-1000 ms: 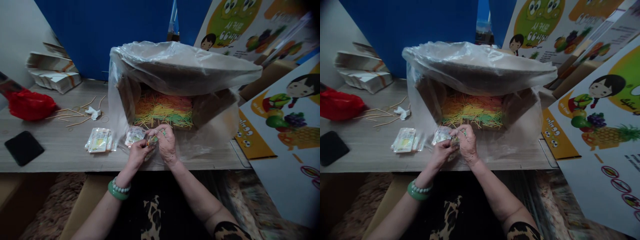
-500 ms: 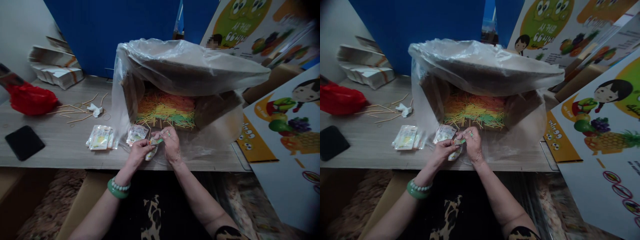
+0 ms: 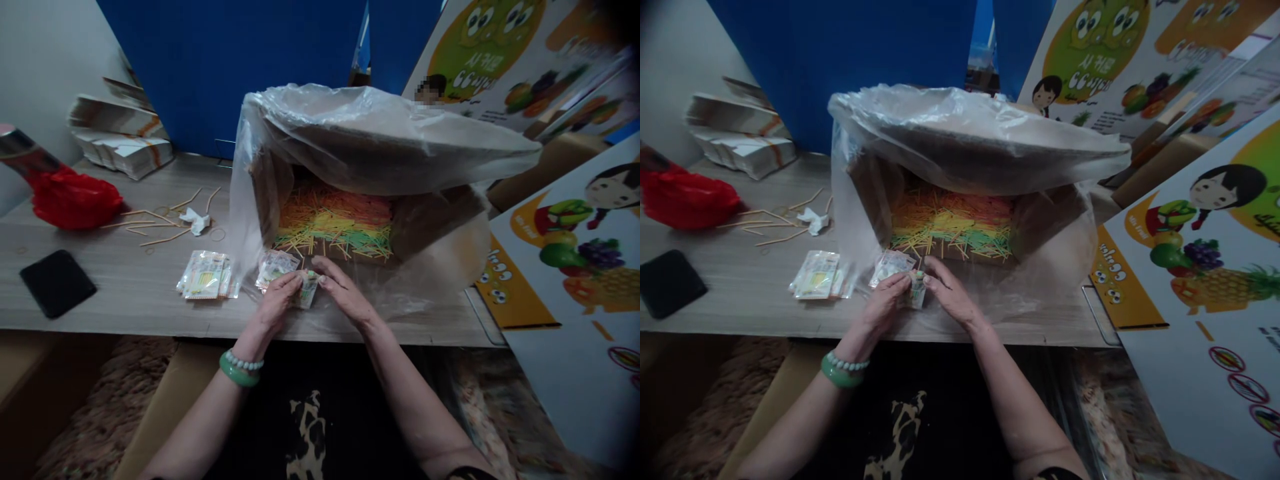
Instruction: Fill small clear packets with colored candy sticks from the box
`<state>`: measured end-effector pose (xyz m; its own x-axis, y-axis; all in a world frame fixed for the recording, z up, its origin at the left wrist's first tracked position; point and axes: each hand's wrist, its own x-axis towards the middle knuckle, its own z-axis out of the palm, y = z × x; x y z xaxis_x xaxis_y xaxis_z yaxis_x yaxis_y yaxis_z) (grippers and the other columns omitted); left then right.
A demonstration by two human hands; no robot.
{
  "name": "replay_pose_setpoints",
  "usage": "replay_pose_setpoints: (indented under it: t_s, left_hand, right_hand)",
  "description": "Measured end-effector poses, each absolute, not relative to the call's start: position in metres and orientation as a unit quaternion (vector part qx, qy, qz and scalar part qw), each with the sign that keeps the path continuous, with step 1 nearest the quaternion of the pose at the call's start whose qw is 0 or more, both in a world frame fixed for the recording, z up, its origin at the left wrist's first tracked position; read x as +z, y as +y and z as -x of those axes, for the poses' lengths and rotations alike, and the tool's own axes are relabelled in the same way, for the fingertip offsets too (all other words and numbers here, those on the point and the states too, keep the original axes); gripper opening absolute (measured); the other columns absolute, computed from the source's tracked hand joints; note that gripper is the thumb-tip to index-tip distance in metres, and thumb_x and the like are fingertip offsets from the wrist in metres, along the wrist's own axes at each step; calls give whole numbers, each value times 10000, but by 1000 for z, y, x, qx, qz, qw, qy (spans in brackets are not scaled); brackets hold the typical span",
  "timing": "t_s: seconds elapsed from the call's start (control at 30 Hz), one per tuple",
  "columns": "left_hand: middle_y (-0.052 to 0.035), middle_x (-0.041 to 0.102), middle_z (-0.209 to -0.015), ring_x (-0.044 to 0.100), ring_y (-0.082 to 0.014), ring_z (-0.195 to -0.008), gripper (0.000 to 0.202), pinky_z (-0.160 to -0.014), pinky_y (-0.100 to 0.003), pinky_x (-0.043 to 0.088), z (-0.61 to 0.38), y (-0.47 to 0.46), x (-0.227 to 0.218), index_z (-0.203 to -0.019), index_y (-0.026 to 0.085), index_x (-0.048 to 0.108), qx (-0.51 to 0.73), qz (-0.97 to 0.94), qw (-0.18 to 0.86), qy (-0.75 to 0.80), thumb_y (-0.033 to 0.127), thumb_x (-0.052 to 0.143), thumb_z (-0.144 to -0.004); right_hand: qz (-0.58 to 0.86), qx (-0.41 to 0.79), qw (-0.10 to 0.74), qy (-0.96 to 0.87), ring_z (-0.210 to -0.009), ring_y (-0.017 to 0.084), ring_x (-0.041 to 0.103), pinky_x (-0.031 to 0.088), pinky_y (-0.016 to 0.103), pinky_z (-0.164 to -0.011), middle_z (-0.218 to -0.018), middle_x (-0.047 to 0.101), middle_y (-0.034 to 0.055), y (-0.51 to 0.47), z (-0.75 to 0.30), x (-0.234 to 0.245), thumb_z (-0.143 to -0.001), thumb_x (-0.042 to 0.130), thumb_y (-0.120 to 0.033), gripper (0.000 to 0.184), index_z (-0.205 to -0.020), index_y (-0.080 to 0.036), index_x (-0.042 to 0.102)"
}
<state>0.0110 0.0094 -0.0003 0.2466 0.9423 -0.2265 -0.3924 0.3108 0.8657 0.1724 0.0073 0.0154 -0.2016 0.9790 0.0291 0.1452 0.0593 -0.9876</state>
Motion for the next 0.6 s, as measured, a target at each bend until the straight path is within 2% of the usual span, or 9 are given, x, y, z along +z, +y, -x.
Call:
replay_pose_setpoints:
  t_s: [0.03,0.1,0.17,0.23,0.43,0.53,0.6]
  left_hand:
    - [-50,701,-803,597,-160,-739,404,-681,-266,461,-10,9,0,-910,154,757,475,-341,710,392,454,819,-648]
    - [-55,717,-830,603,-152,-732,395,-682,-261,470,-10,8,-1,-925,151,763,481,-338,709,389,430,823,-653]
    - [-64,728,-864,613,-156,-751,380,-715,-272,483,-10,7,0,-932,149,766,485,-346,705,385,411,820,-663]
    - [-76,734,-914,624,-173,-807,361,-769,-294,492,-10,4,1,-925,148,771,486,-366,695,383,399,817,-669]
    - [-67,715,-848,611,-188,-865,223,-838,-319,479,13,-5,22,-764,165,776,528,-442,595,415,385,758,-735]
    - [-24,650,-724,577,-155,-741,192,-719,-285,475,53,-1,28,-643,167,721,584,-417,510,474,342,794,-670]
    - [-1,617,-690,543,-137,-658,199,-641,-271,448,85,11,23,-669,167,699,604,-391,442,536,340,795,-645]
  right_hand:
    - [487,488,423,-587,-1163,223,582,424,393,-1026,-1255,645,55,7,-174,12,-812,622,-375,371,-1160,-249,648]
    - [514,469,419,-583,-989,219,626,466,369,-927,-1030,702,40,5,-173,6,-772,622,-329,247,-985,-223,690]
    - [533,434,416,-596,-836,201,609,466,333,-826,-809,663,20,4,-171,2,-761,594,-311,125,-742,-203,654]
    - [527,396,423,-622,-783,187,574,436,309,-770,-738,606,17,3,-167,4,-760,570,-295,174,-617,-198,581]
    - [478,402,403,-669,-719,173,538,392,292,-702,-702,566,10,1,-142,15,-765,565,-278,151,-633,-206,571]
    - [521,403,352,-665,-754,193,573,404,300,-706,-773,623,18,6,-130,12,-817,550,-310,116,-769,-221,606]
    - [616,363,309,-627,-771,220,595,409,317,-700,-797,640,39,15,-121,6,-847,547,-356,137,-842,-230,599]
